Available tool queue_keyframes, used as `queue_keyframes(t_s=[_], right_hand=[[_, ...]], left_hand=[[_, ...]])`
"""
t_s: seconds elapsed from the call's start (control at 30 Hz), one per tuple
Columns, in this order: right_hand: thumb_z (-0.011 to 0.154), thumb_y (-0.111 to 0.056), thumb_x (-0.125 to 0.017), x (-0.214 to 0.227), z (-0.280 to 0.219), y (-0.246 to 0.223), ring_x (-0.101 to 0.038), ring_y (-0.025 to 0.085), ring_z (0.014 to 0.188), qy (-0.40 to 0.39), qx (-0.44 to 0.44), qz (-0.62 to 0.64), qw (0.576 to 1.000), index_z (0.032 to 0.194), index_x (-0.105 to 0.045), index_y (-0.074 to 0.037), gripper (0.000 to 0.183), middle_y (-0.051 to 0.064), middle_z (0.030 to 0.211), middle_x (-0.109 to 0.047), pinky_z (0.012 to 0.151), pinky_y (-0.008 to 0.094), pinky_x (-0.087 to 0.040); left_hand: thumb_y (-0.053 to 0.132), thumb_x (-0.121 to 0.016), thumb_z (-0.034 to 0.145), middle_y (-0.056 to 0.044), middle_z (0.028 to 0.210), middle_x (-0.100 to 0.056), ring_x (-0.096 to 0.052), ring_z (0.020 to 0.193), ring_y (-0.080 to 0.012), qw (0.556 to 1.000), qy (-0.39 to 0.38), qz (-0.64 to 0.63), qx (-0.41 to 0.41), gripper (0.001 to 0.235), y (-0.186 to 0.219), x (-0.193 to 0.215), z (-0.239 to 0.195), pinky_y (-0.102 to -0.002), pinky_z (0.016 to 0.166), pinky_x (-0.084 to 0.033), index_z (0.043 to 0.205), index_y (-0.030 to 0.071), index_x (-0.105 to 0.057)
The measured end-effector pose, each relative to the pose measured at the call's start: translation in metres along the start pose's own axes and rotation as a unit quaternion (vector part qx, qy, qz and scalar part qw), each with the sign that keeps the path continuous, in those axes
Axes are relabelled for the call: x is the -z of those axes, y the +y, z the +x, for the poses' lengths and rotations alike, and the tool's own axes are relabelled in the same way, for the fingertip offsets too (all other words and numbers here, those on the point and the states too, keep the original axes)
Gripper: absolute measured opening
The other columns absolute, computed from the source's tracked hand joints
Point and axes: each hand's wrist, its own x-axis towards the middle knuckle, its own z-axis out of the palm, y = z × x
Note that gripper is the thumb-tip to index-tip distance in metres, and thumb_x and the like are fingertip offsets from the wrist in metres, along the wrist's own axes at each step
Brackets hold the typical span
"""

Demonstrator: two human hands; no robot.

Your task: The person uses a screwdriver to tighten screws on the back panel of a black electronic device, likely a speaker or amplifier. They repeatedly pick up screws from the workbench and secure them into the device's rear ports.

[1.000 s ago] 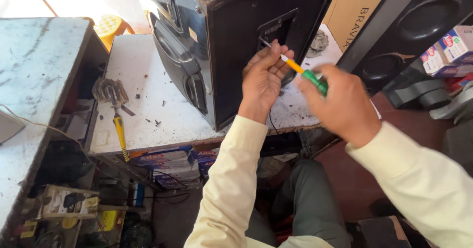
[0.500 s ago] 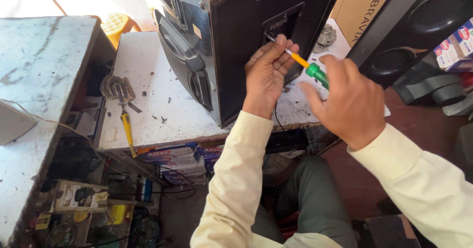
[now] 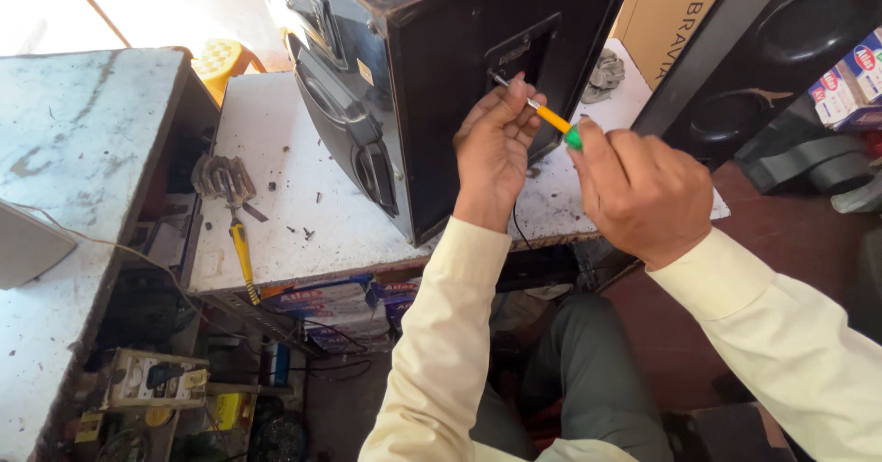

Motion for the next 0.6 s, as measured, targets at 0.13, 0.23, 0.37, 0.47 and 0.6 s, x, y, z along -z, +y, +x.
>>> queue_keyframes(t_s=[0.13, 0.23, 0.37, 0.47, 0.6], right_hand=[[0.097, -0.042, -0.066, -0.003, 0.008, 0.006, -0.035, 0.007, 0.038, -0.167, -0.403, 0.341, 0.833, 0.093, -0.073, -0.002, 0.041, 0.003, 0.061, -0.053, 0.033, 0.026, -0.024], [0.097, -0.039, -0.068, -0.002, 0.01, 0.009, -0.044, 0.006, 0.043, -0.155, -0.251, 0.208, 0.933, 0.09, -0.072, -0.001, 0.039, 0.0, 0.059, -0.055, 0.039, 0.024, -0.033], [0.1, -0.036, -0.07, 0.0, 0.0, 0.007, -0.052, 0.006, 0.05, -0.122, -0.065, 0.04, 0.99, 0.089, -0.071, -0.001, 0.037, -0.002, 0.058, -0.056, 0.047, 0.024, -0.042], [0.103, -0.036, -0.068, -0.003, -0.004, 0.006, -0.05, 0.009, 0.053, -0.077, -0.007, -0.028, 0.997, 0.097, -0.075, -0.004, 0.033, 0.0, 0.062, -0.052, 0.05, 0.028, -0.04], [0.102, -0.036, -0.068, -0.001, 0.019, 0.014, -0.049, 0.009, 0.051, -0.208, -0.225, 0.227, 0.924, 0.098, -0.074, -0.003, 0.034, 0.0, 0.063, -0.052, 0.047, 0.027, -0.038]], left_hand=[[0.014, -0.078, 0.092, -0.015, 0.105, -0.072, -0.072, 0.097, -0.0247, 1.0, -0.006, 0.013, -0.001, 0.035, 0.002, -0.001, -0.014, -0.034, 0.085, -0.059, 0.118, -0.005, -0.064], [0.018, -0.077, 0.089, -0.016, 0.103, -0.073, -0.074, 0.095, -0.0258, 0.999, -0.023, 0.014, 0.022, 0.037, 0.007, -0.002, -0.012, -0.035, 0.084, -0.062, 0.116, -0.005, -0.065], [0.018, -0.079, 0.087, -0.016, 0.1, -0.073, -0.075, 0.093, -0.0276, 1.0, 0.015, 0.009, 0.022, 0.038, 0.008, -0.011, -0.007, -0.035, 0.08, -0.062, 0.114, -0.006, -0.066], [0.017, -0.081, 0.09, -0.015, 0.101, -0.073, -0.075, 0.094, -0.0257, 0.999, 0.028, 0.027, -0.002, 0.038, 0.014, -0.023, -0.017, -0.034, 0.081, -0.06, 0.115, -0.007, -0.064], [0.014, -0.079, 0.089, -0.015, 0.091, -0.076, -0.075, 0.08, -0.0198, 0.97, 0.018, 0.224, -0.094, 0.025, 0.035, -0.033, -0.051, -0.029, 0.072, -0.063, 0.103, -0.005, -0.072]])
